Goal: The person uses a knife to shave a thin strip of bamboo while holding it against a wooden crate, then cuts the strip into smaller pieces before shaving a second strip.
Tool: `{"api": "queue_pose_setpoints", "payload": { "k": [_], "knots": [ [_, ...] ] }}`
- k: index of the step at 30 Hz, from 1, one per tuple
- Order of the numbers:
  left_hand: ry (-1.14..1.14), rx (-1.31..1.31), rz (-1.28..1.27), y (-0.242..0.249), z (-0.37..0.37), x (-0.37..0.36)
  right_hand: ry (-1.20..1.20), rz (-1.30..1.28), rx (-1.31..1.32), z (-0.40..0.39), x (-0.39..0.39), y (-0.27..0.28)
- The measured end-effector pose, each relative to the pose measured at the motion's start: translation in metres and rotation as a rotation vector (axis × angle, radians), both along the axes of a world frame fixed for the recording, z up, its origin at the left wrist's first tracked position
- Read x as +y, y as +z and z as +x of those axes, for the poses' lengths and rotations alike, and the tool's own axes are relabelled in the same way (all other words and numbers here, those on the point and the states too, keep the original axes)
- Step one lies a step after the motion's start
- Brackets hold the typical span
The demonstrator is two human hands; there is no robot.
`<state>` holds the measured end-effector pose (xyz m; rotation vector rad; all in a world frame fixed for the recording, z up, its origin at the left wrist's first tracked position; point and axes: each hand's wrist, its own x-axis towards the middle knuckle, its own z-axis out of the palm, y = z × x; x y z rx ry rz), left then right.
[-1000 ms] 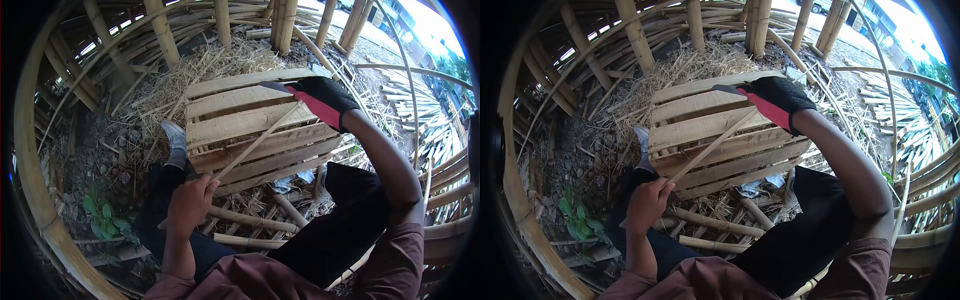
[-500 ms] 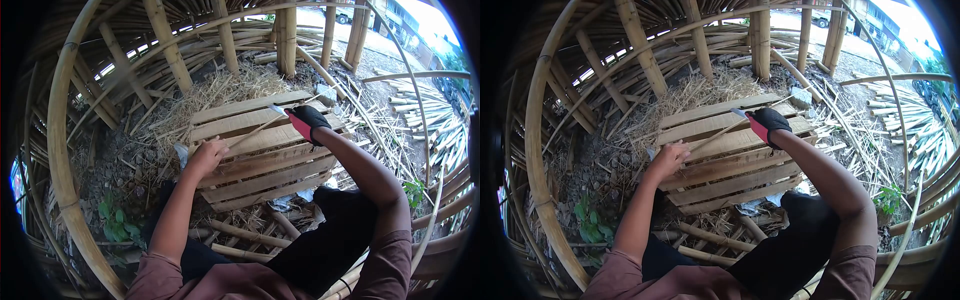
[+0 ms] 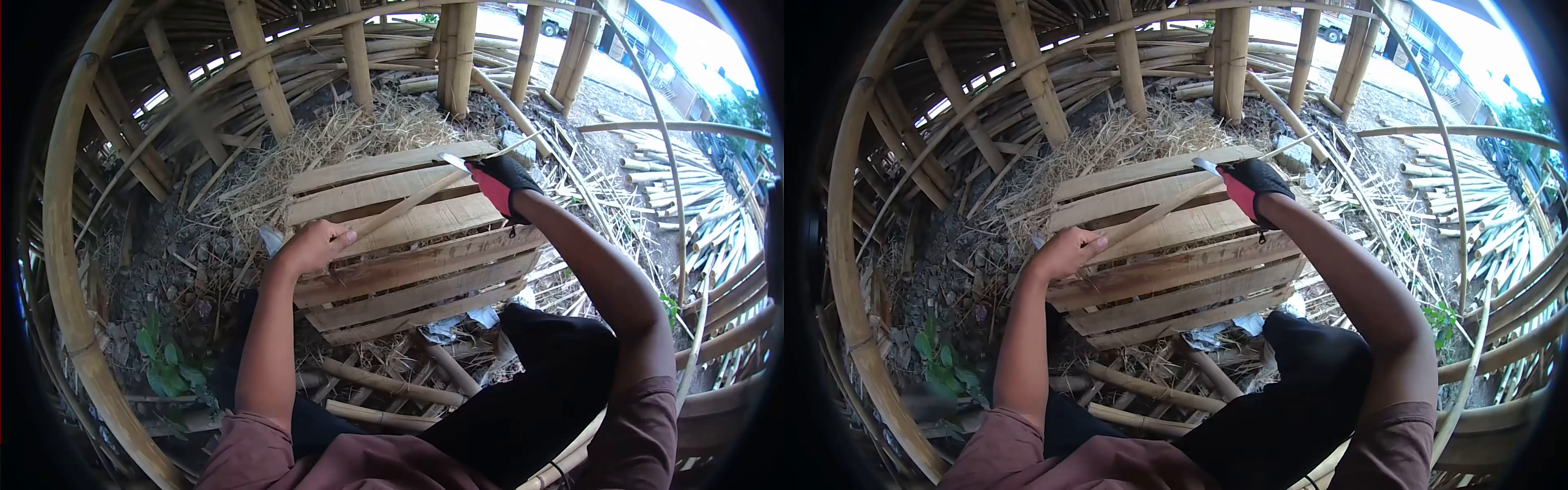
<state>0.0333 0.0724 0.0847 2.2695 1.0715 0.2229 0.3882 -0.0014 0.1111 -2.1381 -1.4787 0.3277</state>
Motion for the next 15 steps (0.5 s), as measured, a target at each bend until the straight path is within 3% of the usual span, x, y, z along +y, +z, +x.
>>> {"api": "queue_pose_setpoints", "payload": {
  "k": [4,7,9,12,15],
  "knots": [
    [0.018,0.12,-0.005,0.009,0.004,-0.003,-0.164,-0.19,-0.135,-0.002,0.018,-0.005],
    [0.027,0.023,-0.017,-0.006,-0.001,-0.004,-0.231,-0.221,-0.224,-0.005,0.033,-0.015],
    [-0.046,-0.181,0.18,-0.016,-0.003,-0.004,-0.322,-0.212,-0.262,-0.002,0.042,-0.022],
    [-0.005,-0.024,0.083,-0.002,0.0,-0.007,-0.352,-0.089,-0.352,-0.005,0.045,-0.044],
    [0.011,0.022,0.067,0.006,0.004,-0.013,-0.299,-0.155,-0.406,-0.019,0.035,-0.026]
  ]
}}
